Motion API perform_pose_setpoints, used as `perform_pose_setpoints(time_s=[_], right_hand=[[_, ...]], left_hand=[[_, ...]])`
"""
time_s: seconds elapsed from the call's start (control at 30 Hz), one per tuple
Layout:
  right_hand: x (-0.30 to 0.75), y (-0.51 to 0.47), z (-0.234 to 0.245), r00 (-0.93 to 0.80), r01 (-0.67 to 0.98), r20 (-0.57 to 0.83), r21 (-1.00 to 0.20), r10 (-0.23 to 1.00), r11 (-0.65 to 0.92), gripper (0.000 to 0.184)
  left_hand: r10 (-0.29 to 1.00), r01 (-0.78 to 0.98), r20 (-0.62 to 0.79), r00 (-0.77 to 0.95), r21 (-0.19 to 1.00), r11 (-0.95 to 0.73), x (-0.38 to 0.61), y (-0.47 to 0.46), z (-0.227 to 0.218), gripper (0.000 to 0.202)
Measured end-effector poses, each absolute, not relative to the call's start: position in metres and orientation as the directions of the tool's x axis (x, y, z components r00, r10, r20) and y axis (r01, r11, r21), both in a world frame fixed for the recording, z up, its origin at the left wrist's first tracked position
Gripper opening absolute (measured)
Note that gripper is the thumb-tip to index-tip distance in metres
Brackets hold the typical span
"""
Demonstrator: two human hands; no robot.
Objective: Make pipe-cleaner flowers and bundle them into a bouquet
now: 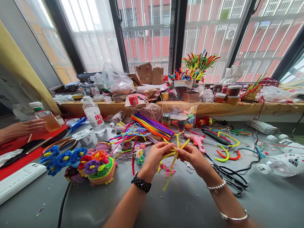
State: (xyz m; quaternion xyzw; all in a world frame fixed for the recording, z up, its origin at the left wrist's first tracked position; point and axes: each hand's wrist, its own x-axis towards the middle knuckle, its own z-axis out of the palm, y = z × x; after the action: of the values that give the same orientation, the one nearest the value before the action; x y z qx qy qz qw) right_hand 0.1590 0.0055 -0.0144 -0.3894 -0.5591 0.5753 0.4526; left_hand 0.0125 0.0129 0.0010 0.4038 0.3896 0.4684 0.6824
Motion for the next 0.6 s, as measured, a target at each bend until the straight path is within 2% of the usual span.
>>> perform_pose_setpoints(time_s=[0.33,0.6], right_hand=[[0.1581,0.0065,-0.0167,-0.247,-0.148,0.102,-0.987,0.964,0.067,0.026],[0.1583,0.0081,-0.0171,-0.262,-0.007,0.122,-0.992,0.957,0.124,0.028]], left_hand=[[0.977,-0.426,-0.123,0.177,0.885,0.188,0.0212,0.0089,-0.0031,0.019],[0.973,-0.282,-0.084,0.215,0.948,0.144,0.0155,0.0133,-0.0025,0.022]])
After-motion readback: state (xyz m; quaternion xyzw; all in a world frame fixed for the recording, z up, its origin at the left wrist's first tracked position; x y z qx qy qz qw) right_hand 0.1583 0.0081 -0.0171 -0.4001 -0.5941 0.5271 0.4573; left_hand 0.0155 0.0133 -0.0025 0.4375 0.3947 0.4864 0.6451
